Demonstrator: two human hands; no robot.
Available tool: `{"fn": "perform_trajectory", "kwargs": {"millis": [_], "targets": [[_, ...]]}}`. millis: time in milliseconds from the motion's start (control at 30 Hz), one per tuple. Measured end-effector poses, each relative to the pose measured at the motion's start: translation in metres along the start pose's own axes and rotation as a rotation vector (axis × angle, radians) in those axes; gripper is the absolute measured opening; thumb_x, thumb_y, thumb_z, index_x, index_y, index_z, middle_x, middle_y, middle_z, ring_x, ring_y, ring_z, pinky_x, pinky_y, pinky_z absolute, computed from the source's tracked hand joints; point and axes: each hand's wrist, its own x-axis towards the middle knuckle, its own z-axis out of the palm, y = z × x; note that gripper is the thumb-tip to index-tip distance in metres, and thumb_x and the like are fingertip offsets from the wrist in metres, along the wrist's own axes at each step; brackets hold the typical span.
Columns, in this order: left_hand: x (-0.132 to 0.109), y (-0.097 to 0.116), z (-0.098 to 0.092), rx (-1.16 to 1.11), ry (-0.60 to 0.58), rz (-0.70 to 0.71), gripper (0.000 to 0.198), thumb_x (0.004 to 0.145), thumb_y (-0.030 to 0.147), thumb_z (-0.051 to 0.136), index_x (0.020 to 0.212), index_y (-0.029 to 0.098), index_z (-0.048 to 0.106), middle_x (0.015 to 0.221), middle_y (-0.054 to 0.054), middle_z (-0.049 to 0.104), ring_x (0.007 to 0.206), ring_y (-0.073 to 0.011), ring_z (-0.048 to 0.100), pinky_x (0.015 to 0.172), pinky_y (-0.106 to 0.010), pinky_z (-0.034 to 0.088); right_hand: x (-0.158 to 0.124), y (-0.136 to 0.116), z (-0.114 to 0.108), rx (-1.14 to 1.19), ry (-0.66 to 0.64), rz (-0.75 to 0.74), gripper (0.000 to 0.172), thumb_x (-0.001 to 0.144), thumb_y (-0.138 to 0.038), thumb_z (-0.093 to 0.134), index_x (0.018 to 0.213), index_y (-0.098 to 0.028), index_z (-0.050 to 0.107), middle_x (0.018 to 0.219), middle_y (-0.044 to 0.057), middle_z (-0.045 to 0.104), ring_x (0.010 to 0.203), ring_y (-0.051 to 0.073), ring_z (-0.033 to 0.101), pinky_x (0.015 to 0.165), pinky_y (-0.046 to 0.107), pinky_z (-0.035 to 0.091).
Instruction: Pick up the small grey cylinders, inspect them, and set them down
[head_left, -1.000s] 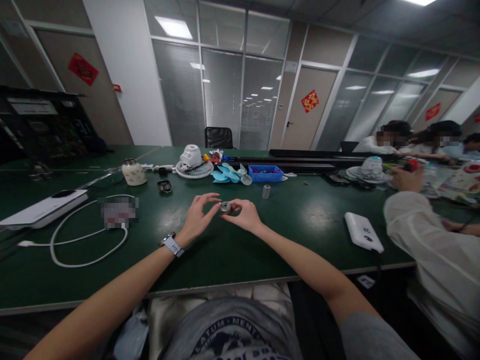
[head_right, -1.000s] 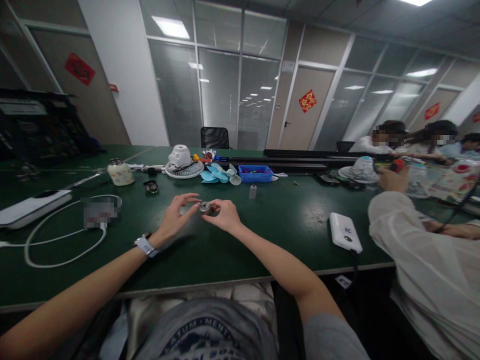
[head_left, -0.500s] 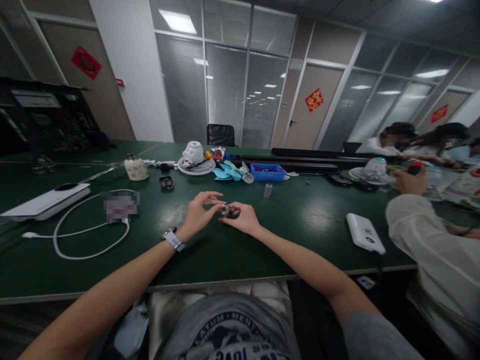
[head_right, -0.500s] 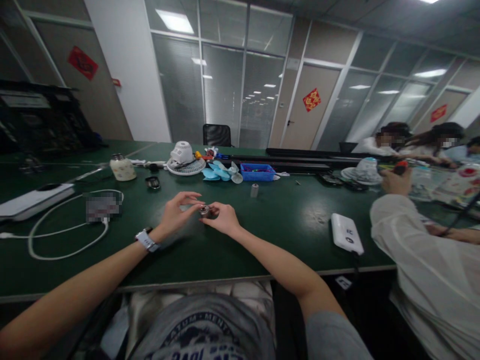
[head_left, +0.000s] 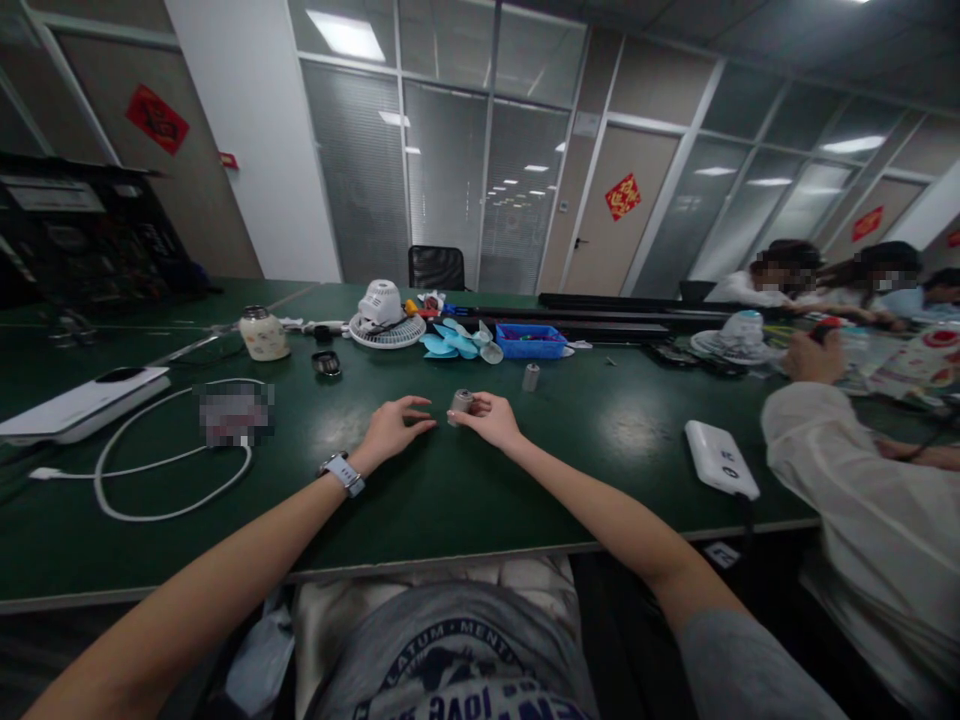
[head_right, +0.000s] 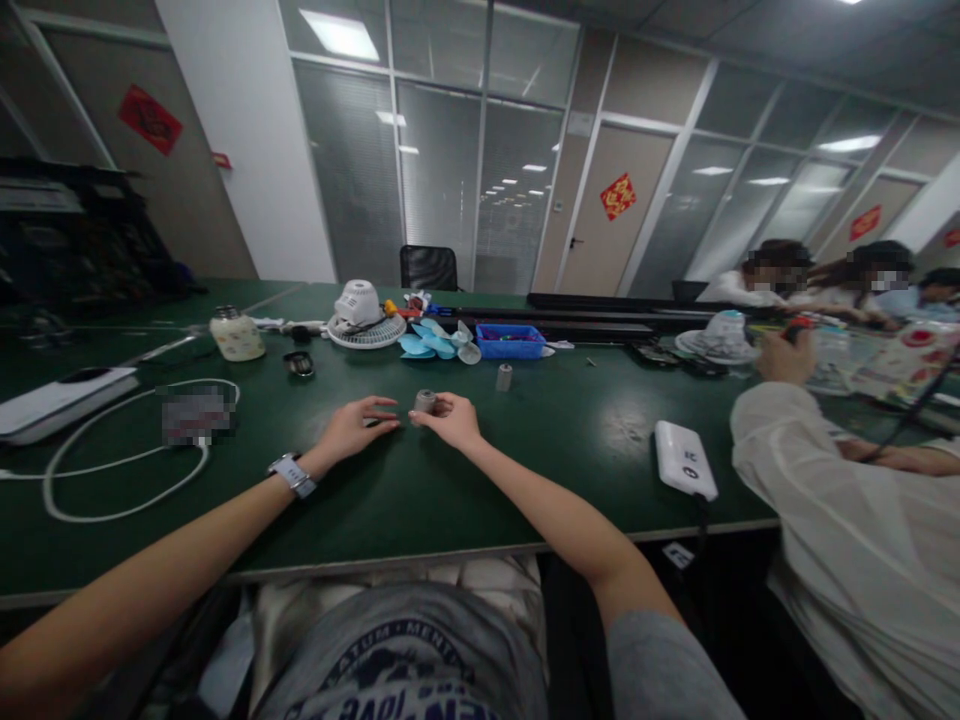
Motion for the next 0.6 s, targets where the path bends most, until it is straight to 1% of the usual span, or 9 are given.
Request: {"fn": "perform_trajectory", "kwargs": {"millis": [100,167,267,333,433,500,533,600], "targets": [[0.0,0.003,-0.001,0.007,0.106,0.01,0.037,0.081,0.032,0.054,0.115,0.02,0.062,0.105,-0.006,0.073,0.099,-0.0237,0.064,0.089,-0.037,0.044,0.003,-0.006,0.003,0.279,-0.007,0.245,0.021,0.072,-0.026,0.077,0.087,-0.014,0.067,0.088,0.006,0.073,0.078,0.015,0.07,0.075,0.026,0.057],[0.001,0.005,-0.003,0.011,0.175,0.005,0.035,0.082,0.023,0.046,0.111,0.019,0.064,0.106,-0.006,0.072,0.099,-0.023,0.062,0.089,-0.037,0.043,0.004,-0.013,0.003,0.427,-0.02,0.384,0.016,0.079,-0.028,0.071,0.085,-0.014,0.066,0.084,0.006,0.072,0.074,0.014,0.07,0.068,0.023,0.057],[0.001,0.007,-0.006,-0.019,0.227,-0.004,0.035,0.08,0.019,0.038,0.099,0.017,0.067,0.098,-0.006,0.072,0.094,-0.0215,0.062,0.083,-0.033,0.044,0.001,-0.023,-0.001,0.562,-0.037,0.54,0.016,0.084,-0.031,0.065,0.084,-0.016,0.064,0.08,0.004,0.072,0.068,0.012,0.069,0.057,0.019,0.054],[0.001,0.008,-0.007,-0.063,0.23,-0.016,0.033,0.079,0.018,0.035,0.091,0.017,0.067,0.086,-0.005,0.072,0.082,-0.0195,0.063,0.074,-0.029,0.044,-0.001,-0.028,-0.004,0.623,-0.061,0.608,0.019,0.086,-0.034,0.063,0.083,-0.016,0.064,0.081,0.003,0.071,0.063,0.009,0.068,0.055,0.017,0.053],[-0.001,0.009,-0.008,-0.098,0.227,-0.031,0.029,0.077,0.017,0.035,0.082,0.018,0.064,0.066,-0.001,0.065,0.064,-0.0166,0.059,0.062,-0.025,0.04,-0.001,-0.028,-0.006,0.636,-0.1,0.633,0.021,0.088,-0.035,0.06,0.082,-0.016,0.063,0.081,0.003,0.071,0.058,0.008,0.065,0.056,0.017,0.053],[-0.002,0.009,-0.008,-0.079,0.239,-0.029,0.028,0.076,0.018,0.035,0.077,0.019,0.063,0.059,0.0,0.059,0.058,-0.0157,0.055,0.057,-0.024,0.037,0.0,-0.025,-0.005,0.583,-0.095,0.617,0.019,0.087,-0.034,0.061,0.081,-0.016,0.064,0.078,0.003,0.071,0.056,0.009,0.065,0.055,0.019,0.054],[-0.003,0.01,-0.008,-0.066,0.246,-0.026,0.027,0.075,0.019,0.035,0.075,0.019,0.063,0.057,0.0,0.057,0.056,-0.0155,0.053,0.056,-0.024,0.035,0.001,-0.023,-0.004,0.545,-0.089,0.592,0.017,0.085,-0.033,0.064,0.081,-0.016,0.064,0.076,0.003,0.071,0.057,0.009,0.065,0.055,0.02,0.054],[-0.003,0.011,-0.008,-0.049,0.258,-0.028,0.027,0.075,0.02,0.035,0.073,0.02,0.062,0.056,0.001,0.056,0.054,-0.0155,0.05,0.054,-0.025,0.033,0.002,-0.02,-0.002,0.451,-0.073,0.483,0.014,0.077,-0.027,0.072,0.083,-0.016,0.066,0.078,0.004,0.071,0.062,0.011,0.067,0.06,0.021,0.056]]}}
